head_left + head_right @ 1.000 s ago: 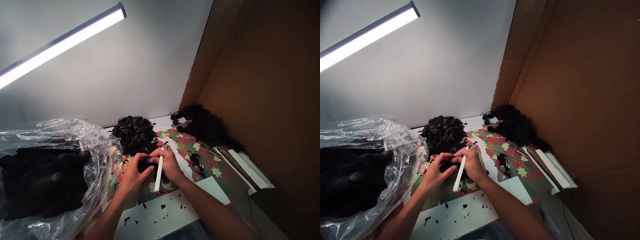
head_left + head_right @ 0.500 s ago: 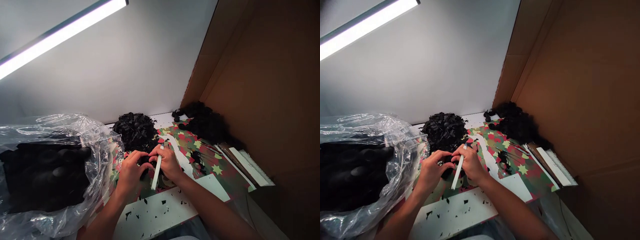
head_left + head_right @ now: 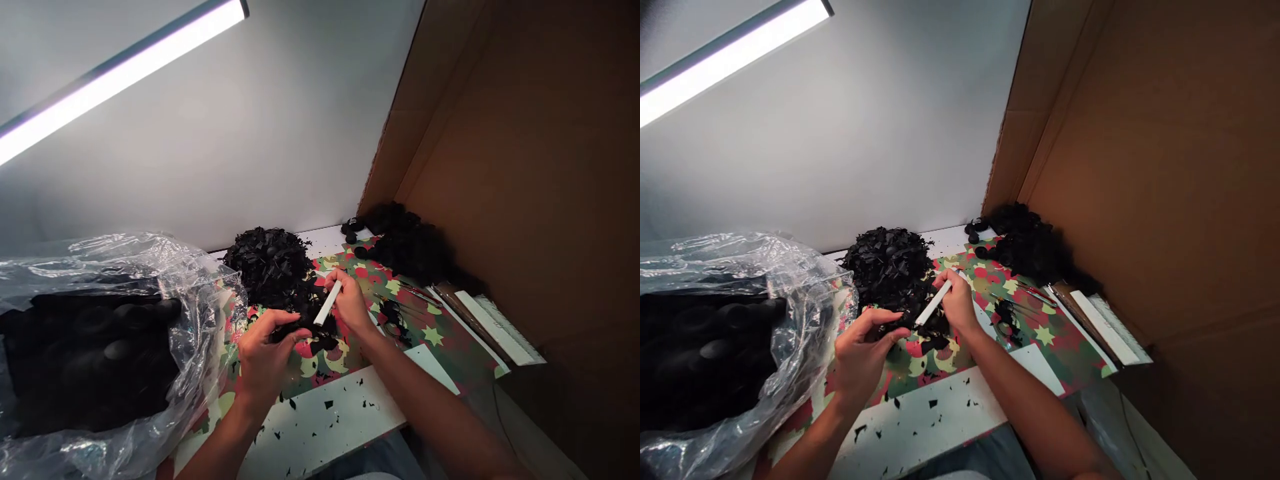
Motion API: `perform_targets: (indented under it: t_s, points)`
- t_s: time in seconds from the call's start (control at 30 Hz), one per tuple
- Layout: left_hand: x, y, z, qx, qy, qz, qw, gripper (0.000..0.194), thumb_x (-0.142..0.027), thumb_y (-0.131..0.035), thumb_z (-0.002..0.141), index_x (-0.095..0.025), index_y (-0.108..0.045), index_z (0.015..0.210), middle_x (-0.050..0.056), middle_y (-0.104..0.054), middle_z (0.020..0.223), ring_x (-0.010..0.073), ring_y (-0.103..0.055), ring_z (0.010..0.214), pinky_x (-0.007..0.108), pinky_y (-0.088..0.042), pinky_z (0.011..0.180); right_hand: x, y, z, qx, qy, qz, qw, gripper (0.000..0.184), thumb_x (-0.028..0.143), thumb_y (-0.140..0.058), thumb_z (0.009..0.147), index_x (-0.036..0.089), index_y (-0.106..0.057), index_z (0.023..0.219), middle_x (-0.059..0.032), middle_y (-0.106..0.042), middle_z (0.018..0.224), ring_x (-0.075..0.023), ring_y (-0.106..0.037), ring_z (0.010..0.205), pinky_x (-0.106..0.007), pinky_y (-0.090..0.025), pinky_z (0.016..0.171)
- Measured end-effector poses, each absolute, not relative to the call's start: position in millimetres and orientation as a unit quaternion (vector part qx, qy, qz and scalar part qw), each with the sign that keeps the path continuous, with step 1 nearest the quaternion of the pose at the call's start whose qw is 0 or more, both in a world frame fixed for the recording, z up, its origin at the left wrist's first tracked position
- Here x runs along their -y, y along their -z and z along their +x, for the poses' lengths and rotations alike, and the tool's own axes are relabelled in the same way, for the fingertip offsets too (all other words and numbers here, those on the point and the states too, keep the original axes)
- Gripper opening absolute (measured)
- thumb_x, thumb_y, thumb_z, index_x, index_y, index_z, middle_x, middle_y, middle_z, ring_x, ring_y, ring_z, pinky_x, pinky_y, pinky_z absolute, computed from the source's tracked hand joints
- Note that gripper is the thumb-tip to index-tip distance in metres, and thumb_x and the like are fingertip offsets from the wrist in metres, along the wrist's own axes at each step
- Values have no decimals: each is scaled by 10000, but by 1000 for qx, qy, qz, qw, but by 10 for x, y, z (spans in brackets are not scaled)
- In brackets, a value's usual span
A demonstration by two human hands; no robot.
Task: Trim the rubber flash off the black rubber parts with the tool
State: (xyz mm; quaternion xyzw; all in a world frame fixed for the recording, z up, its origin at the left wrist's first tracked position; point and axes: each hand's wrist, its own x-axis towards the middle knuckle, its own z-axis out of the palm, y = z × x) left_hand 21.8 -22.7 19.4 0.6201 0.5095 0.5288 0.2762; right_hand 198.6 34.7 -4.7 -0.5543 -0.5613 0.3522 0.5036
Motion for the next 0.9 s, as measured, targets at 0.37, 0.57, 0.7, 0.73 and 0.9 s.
perform_targets:
  t_s: [0.37,0.57,0.7,0.73,0.9]
  points:
    - [76,-145,123,-557,-484,542,402,219,-329,-853,683,-208,-766,843,14,-765,778,188,-702,703,276,-538,663,-229,-132,2006,656,-382,-424,493,153,314,-665,899,235,-766,982,-53,-735,1003,-224,-657,972,-372,-487,894]
    - [83,-163,146,-557,-470,598,333,88,-246,-801,708,-228,-772,789,3,-756,747,187,-688,687,280,-529,650,-69,-127,1855,765,-225,-395,455,109,204,-658,912,252,-755,911,-48,-725,923,-233,-599,902,-393,-443,848]
    - [121,-198,189,-551,-447,637,302,70,-191,-762,729,-238,-773,781,-1,-749,755,178,-675,691,277,-512,655,-36,-129,1770,763,-186,-421,453,199,60,-562,819,224,-671,795,-31,-697,816,-214,-565,815,-374,-408,810]
    - [133,-210,197,-550,-447,638,301,66,-202,-772,726,-239,-773,781,0,-749,758,182,-676,695,281,-510,654,-48,-139,1766,736,-213,-440,467,182,66,-540,803,219,-631,762,-22,-666,770,-197,-551,764,-349,-413,766]
    - [145,-218,179,-539,-480,563,402,211,-274,-859,652,-221,-752,826,5,-752,756,195,-697,704,285,-531,648,-237,-118,1962,544,-357,-508,564,146,260,-466,896,224,-490,756,18,-525,695,-148,-499,640,-256,-393,585]
